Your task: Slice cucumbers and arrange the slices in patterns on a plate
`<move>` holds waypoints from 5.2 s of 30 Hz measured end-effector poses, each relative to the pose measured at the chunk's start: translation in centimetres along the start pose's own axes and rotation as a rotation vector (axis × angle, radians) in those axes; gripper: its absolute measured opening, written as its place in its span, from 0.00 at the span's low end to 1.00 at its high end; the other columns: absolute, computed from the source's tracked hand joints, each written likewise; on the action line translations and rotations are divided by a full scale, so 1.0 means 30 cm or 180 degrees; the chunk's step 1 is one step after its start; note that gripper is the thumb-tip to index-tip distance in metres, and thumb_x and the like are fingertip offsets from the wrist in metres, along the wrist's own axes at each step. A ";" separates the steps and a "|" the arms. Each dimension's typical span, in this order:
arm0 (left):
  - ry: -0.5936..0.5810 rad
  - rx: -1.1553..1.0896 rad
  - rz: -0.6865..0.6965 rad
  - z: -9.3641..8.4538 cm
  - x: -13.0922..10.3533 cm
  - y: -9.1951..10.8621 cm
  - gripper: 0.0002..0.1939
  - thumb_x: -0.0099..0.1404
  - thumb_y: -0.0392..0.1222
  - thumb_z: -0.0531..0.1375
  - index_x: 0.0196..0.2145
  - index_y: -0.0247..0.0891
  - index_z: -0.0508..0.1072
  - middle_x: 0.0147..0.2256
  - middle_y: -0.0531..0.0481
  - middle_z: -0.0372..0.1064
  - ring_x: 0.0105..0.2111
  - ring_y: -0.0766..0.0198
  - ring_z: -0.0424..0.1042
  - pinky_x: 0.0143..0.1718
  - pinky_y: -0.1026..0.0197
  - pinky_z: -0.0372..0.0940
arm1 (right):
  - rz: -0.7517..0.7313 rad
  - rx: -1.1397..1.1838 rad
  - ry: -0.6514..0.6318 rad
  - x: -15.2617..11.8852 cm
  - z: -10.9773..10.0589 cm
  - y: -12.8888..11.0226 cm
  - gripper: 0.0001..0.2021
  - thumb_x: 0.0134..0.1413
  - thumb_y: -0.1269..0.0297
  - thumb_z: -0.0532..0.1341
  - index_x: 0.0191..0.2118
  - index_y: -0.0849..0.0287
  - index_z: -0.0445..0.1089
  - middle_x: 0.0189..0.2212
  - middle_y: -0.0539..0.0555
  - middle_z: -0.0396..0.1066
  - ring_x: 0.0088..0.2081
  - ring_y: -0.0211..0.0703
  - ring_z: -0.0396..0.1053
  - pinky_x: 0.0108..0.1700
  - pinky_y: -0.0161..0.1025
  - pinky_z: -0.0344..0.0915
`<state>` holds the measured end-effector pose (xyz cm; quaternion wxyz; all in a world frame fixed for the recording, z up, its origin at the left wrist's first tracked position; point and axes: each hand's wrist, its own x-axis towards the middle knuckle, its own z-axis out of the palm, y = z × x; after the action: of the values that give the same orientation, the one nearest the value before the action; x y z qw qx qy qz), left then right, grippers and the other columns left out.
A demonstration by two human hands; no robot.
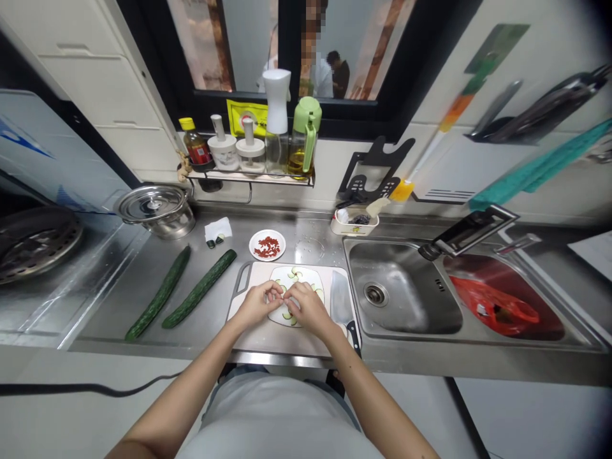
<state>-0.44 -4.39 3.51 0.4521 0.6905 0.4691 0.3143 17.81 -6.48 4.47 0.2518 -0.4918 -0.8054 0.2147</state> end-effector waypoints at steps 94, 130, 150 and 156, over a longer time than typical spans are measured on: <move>0.0833 0.1495 -0.1082 0.024 0.115 -0.173 0.06 0.56 0.41 0.62 0.33 0.41 0.73 0.33 0.53 0.70 0.35 0.63 0.68 0.37 0.63 0.56 | 0.1529 -0.0664 -0.0618 0.149 0.128 0.073 0.09 0.62 0.63 0.52 0.38 0.57 0.69 0.36 0.53 0.73 0.38 0.39 0.67 0.33 0.33 0.50; 0.1010 0.1306 -0.1106 0.030 0.114 -0.187 0.06 0.55 0.40 0.61 0.33 0.41 0.73 0.32 0.54 0.70 0.34 0.64 0.69 0.35 0.64 0.57 | 0.1558 -0.0673 -0.0519 0.147 0.116 0.059 0.10 0.62 0.63 0.51 0.38 0.57 0.69 0.37 0.54 0.73 0.37 0.40 0.67 0.32 0.34 0.49; 0.1390 0.0086 -0.1079 -0.044 -0.031 -0.268 0.14 0.51 0.46 0.61 0.33 0.36 0.72 0.28 0.51 0.70 0.27 0.67 0.67 0.30 0.66 0.60 | 0.1691 0.0034 0.0937 -0.110 -0.099 0.156 0.11 0.55 0.58 0.52 0.31 0.57 0.68 0.27 0.52 0.70 0.29 0.39 0.64 0.32 0.33 0.55; 0.1319 -0.0112 -0.1167 -0.020 -0.080 -0.257 0.15 0.51 0.47 0.62 0.34 0.34 0.72 0.27 0.52 0.69 0.26 0.67 0.66 0.30 0.66 0.60 | 0.1874 0.0002 0.0795 -0.204 -0.079 0.176 0.13 0.56 0.57 0.50 0.33 0.58 0.68 0.27 0.52 0.70 0.29 0.40 0.65 0.32 0.34 0.55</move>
<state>-4.63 -5.28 -3.37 0.4077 0.5071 0.6631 0.3700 25.25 -9.52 2.00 0.2759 -0.7262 -0.5913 0.2165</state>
